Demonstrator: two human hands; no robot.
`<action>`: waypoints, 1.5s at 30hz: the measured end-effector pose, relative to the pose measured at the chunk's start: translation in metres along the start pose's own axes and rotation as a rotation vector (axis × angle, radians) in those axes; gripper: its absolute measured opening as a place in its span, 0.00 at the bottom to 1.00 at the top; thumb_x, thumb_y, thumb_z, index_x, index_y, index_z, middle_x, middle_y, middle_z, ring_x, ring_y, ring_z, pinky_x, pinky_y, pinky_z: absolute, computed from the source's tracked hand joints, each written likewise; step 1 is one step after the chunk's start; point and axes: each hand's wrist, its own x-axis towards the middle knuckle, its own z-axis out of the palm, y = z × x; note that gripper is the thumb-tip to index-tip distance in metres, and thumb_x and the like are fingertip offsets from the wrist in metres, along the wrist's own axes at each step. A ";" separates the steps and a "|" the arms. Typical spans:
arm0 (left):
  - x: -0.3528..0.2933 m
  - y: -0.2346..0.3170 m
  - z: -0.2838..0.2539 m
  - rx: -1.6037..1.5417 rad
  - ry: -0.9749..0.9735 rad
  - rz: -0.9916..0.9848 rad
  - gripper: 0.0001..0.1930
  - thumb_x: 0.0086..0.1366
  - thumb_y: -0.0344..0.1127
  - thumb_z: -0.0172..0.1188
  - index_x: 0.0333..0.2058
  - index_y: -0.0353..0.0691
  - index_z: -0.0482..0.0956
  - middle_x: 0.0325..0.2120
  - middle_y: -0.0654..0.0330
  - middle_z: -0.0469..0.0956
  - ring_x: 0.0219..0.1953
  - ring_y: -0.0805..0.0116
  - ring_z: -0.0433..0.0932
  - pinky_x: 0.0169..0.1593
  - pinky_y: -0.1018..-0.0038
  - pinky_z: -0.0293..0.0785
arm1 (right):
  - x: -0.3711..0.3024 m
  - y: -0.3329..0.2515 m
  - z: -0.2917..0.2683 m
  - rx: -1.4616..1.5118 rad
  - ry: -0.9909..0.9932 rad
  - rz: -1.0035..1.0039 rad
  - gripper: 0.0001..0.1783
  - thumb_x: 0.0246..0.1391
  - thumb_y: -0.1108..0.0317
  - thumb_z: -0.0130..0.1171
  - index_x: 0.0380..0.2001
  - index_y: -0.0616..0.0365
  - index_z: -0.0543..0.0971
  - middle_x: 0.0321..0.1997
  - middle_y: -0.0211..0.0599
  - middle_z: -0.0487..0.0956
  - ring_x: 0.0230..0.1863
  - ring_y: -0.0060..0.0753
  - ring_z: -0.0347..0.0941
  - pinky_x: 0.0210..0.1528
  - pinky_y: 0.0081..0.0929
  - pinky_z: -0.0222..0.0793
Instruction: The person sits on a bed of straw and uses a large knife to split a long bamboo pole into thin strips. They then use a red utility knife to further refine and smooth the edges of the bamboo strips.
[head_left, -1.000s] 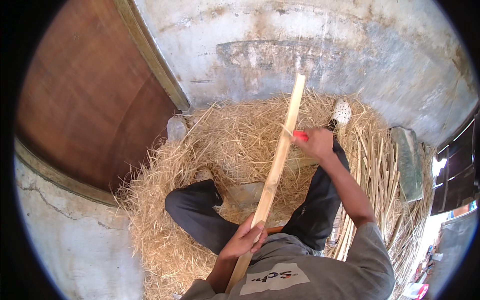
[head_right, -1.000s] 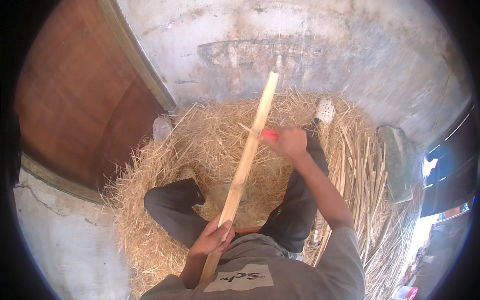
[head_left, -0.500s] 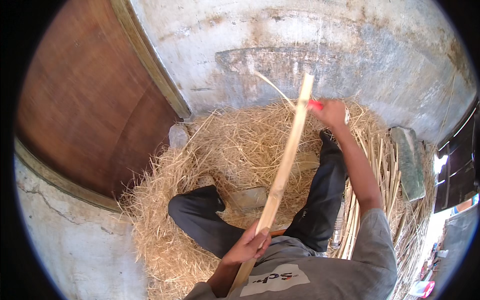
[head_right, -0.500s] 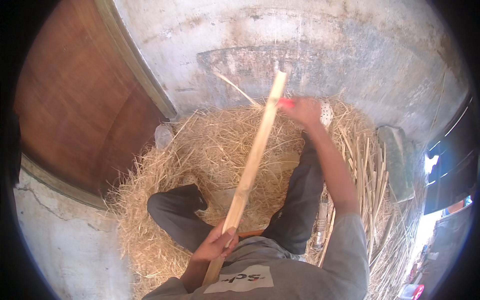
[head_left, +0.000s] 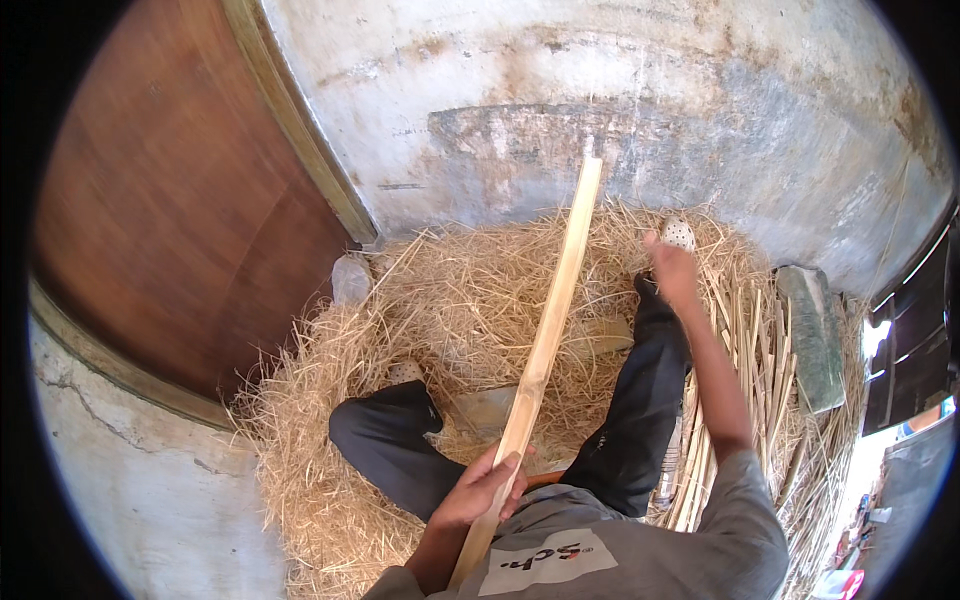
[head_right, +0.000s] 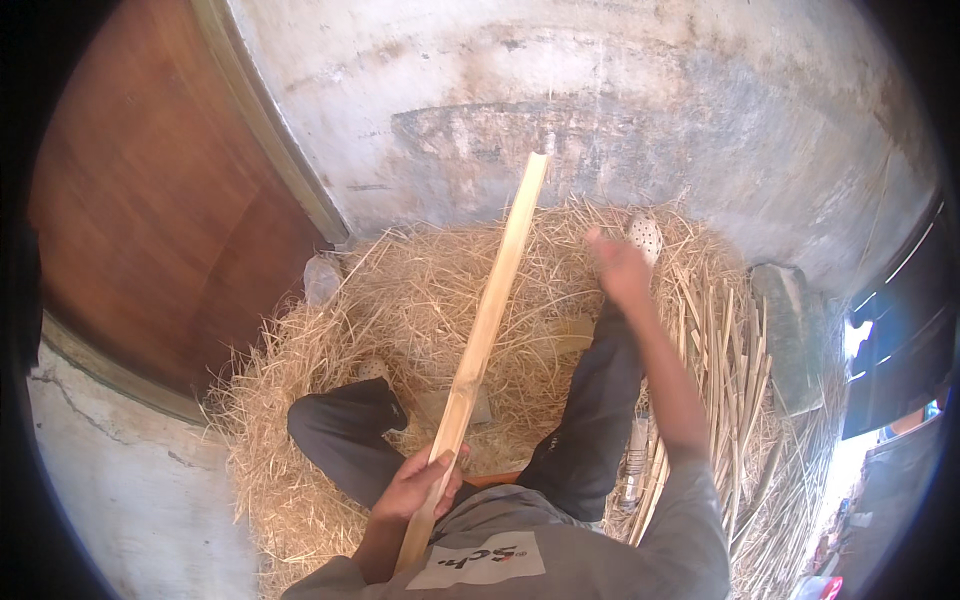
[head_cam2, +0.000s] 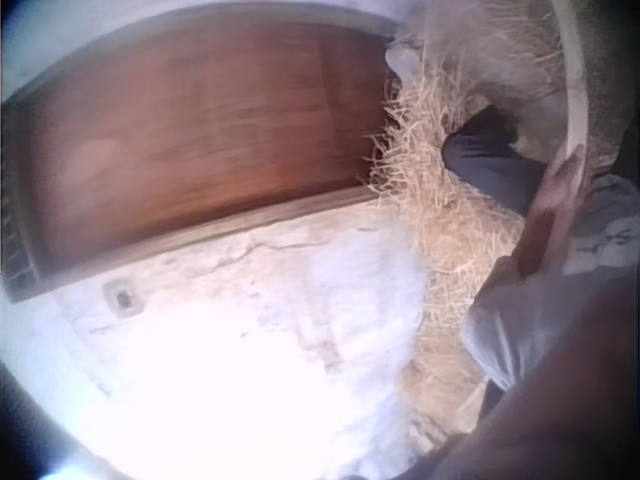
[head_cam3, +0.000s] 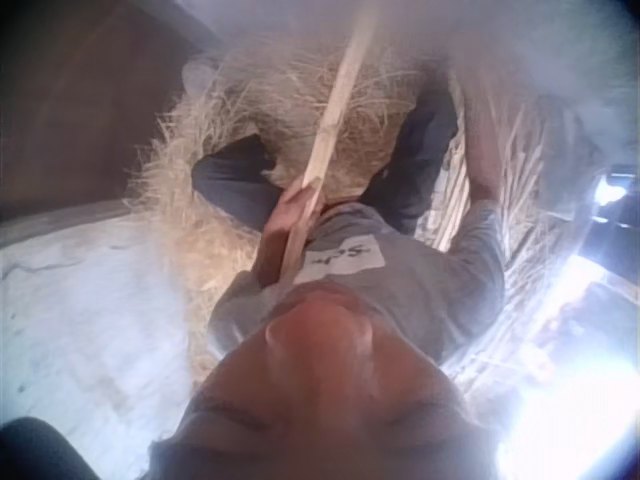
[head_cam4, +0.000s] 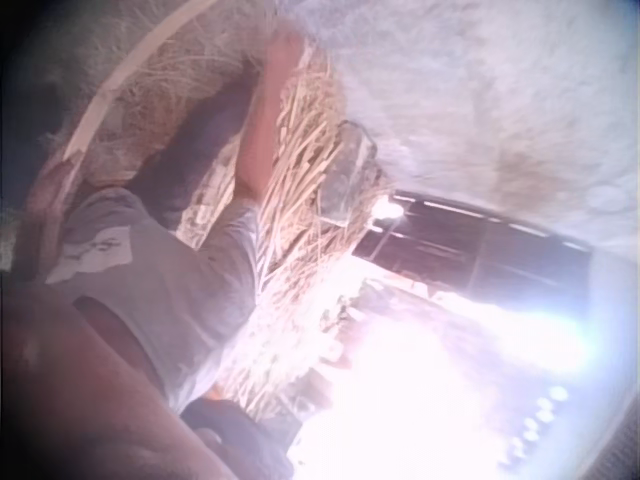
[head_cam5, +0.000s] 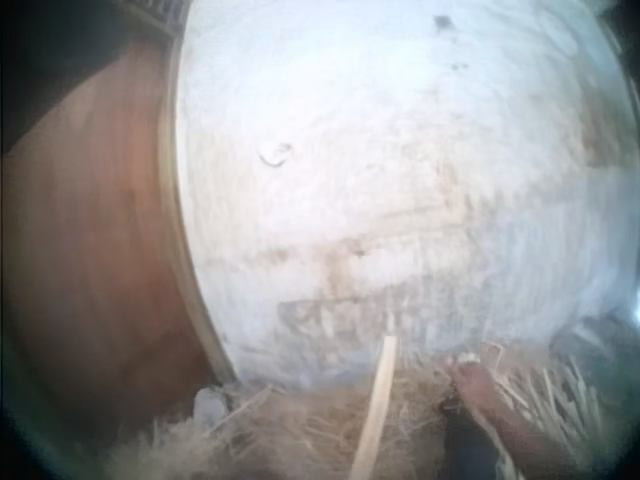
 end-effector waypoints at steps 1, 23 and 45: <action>0.002 0.004 0.001 -0.008 0.018 0.007 0.18 0.74 0.42 0.44 0.54 0.37 0.68 0.22 0.61 0.71 0.14 0.74 0.68 0.18 0.79 0.64 | -0.031 -0.003 0.012 0.043 -0.055 -0.068 0.37 0.54 0.34 0.52 0.17 0.63 0.76 0.18 0.49 0.73 0.24 0.48 0.72 0.31 0.43 0.66; 0.005 0.002 0.006 0.425 0.146 0.156 0.15 0.74 0.43 0.44 0.46 0.35 0.67 0.18 0.63 0.69 0.16 0.77 0.70 0.22 0.80 0.68 | -0.139 -0.056 0.035 -0.154 -0.117 -0.715 0.36 0.33 0.27 0.64 0.07 0.51 0.70 0.08 0.34 0.67 0.12 0.40 0.68 0.17 0.36 0.61; -0.008 -0.013 0.011 0.560 0.069 0.119 0.12 0.73 0.39 0.45 0.45 0.36 0.65 0.19 0.63 0.70 0.18 0.77 0.71 0.23 0.78 0.69 | 0.040 0.003 0.012 -0.486 -0.012 -0.115 0.46 0.48 0.20 0.40 0.32 0.54 0.85 0.21 0.49 0.79 0.30 0.50 0.80 0.35 0.46 0.73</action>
